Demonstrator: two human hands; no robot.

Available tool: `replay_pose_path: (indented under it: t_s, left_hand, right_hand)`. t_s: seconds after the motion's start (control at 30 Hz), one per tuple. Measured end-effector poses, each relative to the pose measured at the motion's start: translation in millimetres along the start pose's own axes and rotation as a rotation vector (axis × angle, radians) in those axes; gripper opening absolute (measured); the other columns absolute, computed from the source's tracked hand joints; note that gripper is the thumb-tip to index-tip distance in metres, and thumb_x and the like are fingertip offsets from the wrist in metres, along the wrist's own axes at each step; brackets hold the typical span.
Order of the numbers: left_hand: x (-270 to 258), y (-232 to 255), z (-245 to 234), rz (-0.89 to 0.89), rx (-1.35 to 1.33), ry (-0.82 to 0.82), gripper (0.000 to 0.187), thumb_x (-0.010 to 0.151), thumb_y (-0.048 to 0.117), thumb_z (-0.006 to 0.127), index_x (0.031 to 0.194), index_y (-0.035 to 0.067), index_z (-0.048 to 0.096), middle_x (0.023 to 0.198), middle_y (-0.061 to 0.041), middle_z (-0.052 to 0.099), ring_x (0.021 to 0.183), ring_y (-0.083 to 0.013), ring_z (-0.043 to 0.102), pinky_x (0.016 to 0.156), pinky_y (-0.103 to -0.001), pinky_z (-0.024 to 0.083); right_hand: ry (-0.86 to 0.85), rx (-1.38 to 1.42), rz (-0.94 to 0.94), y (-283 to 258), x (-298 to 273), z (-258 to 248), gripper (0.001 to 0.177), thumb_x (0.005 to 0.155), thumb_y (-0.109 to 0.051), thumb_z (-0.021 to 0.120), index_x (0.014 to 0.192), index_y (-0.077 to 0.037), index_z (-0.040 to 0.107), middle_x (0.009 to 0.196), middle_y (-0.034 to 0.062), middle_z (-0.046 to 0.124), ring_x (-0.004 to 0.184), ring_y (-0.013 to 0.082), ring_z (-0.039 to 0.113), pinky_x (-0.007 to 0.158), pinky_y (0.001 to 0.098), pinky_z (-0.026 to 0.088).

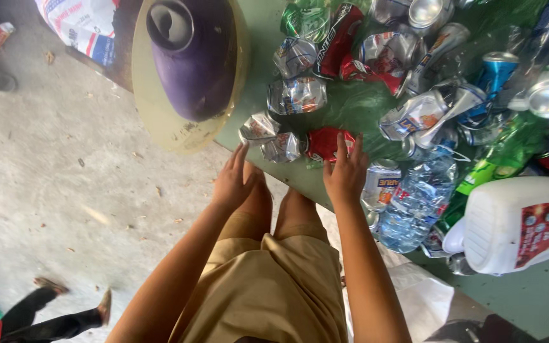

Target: The person picks up crushed aluminum cans from a table and places them into a white bag by hand, while organizing other plastic bottles and detergent jugs in the workspace.

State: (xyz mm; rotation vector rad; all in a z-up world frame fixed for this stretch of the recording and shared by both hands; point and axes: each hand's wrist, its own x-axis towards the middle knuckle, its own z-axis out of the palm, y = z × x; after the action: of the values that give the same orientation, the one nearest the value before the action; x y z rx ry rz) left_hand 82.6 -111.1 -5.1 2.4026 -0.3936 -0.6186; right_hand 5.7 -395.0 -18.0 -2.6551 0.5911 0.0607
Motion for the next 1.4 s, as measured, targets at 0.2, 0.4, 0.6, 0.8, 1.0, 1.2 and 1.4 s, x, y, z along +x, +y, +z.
replay_pose_path:
  t_s: [0.2, 0.4, 0.6, 0.8, 1.0, 1.2, 1.4]
  left_hand:
    - [44, -9, -14, 0.198, 0.282, -0.190, 0.086, 0.087, 0.035, 0.074, 0.160, 0.028, 0.030, 0.165, -0.020, 0.018, 0.146, -0.0474, 0.033, 0.111, -0.058, 0.040]
    - [62, -36, -17, 0.322, 0.410, -0.378, 0.077, 0.086, 0.029, 0.070, 0.157, 0.032, 0.041, 0.171, -0.014, 0.012, 0.149, -0.0512, 0.024, 0.116, -0.058, 0.036]
    - [69, -68, -20, 0.499, 0.499, -0.200, 0.068, 0.084, 0.029, 0.065, 0.150, 0.030, 0.046, 0.165, -0.017, 0.027, 0.150, -0.0436, 0.034, 0.119, -0.057, 0.031]
    - [77, -62, -36, 0.364, 0.276, -0.281, 0.065, 0.094, 0.020, 0.064, 0.156, 0.023, 0.045, 0.154, -0.016, 0.046, 0.142, -0.0380, 0.044, 0.115, -0.050, 0.037]
    - [74, -44, -66, 0.402, 0.025, -0.237, 0.065, 0.089, 0.016, 0.068, 0.151, 0.013, 0.048, 0.147, -0.021, 0.053, 0.136, -0.0407, 0.046, 0.109, -0.051, 0.038]
    - [49, -36, -83, 0.402, 0.085, -0.099, 0.059, 0.094, 0.018, 0.066, 0.149, 0.012, 0.045, 0.124, -0.023, 0.065, 0.116, -0.0441, 0.058, 0.096, -0.054, 0.046]
    - [30, -44, -76, 0.250, -0.066, -0.340, 0.064, 0.092, 0.008, 0.064, 0.153, 0.012, 0.042, 0.118, -0.022, 0.063, 0.108, -0.0432, 0.061, 0.091, -0.051, 0.051]
  right_hand:
    - [-0.112, -0.113, 0.340, -32, 10, 14, 0.087, 0.076, -0.024, 0.085, 0.154, -0.024, 0.045, 0.154, 0.0175, 0.041, 0.117, 0.0492, 0.055, 0.090, 0.0549, 0.052]
    - [-0.230, -0.181, 0.550, -25, 10, 41, 0.087, 0.075, -0.038, 0.087, 0.151, -0.020, 0.049, 0.122, 0.0154, 0.060, 0.105, 0.0392, 0.063, 0.083, 0.0552, 0.052]
    - [-0.109, -0.055, 0.505, -1, -19, 72, 0.041, 0.082, -0.045, 0.087, 0.097, -0.008, 0.075, 0.099, 0.0123, 0.067, 0.097, 0.0365, 0.065, 0.081, 0.0500, 0.052]
    - [0.281, 0.964, 0.795, -55, -38, 78, 0.028, 0.096, -0.031, 0.074, 0.110, -0.006, 0.075, 0.102, 0.0036, 0.074, 0.093, 0.0136, 0.064, 0.085, 0.0314, 0.049]
    - [0.103, 1.470, 0.843, -123, -23, 84, 0.037, 0.092, -0.025, 0.075, 0.124, -0.008, 0.069, 0.114, 0.0003, 0.073, 0.103, 0.0096, 0.064, 0.090, 0.0286, 0.048]
    - [-0.007, 1.441, 1.030, -141, -1, 118, 0.038, 0.089, -0.022, 0.073, 0.124, -0.010, 0.070, 0.111, -0.0002, 0.073, 0.098, 0.0109, 0.065, 0.087, 0.0306, 0.048]
    - [0.100, 1.424, 0.812, -126, -14, 151, 0.027, 0.089, -0.014, 0.075, 0.114, -0.003, 0.075, 0.106, 0.0063, 0.074, 0.095, 0.0172, 0.068, 0.084, 0.0337, 0.053]
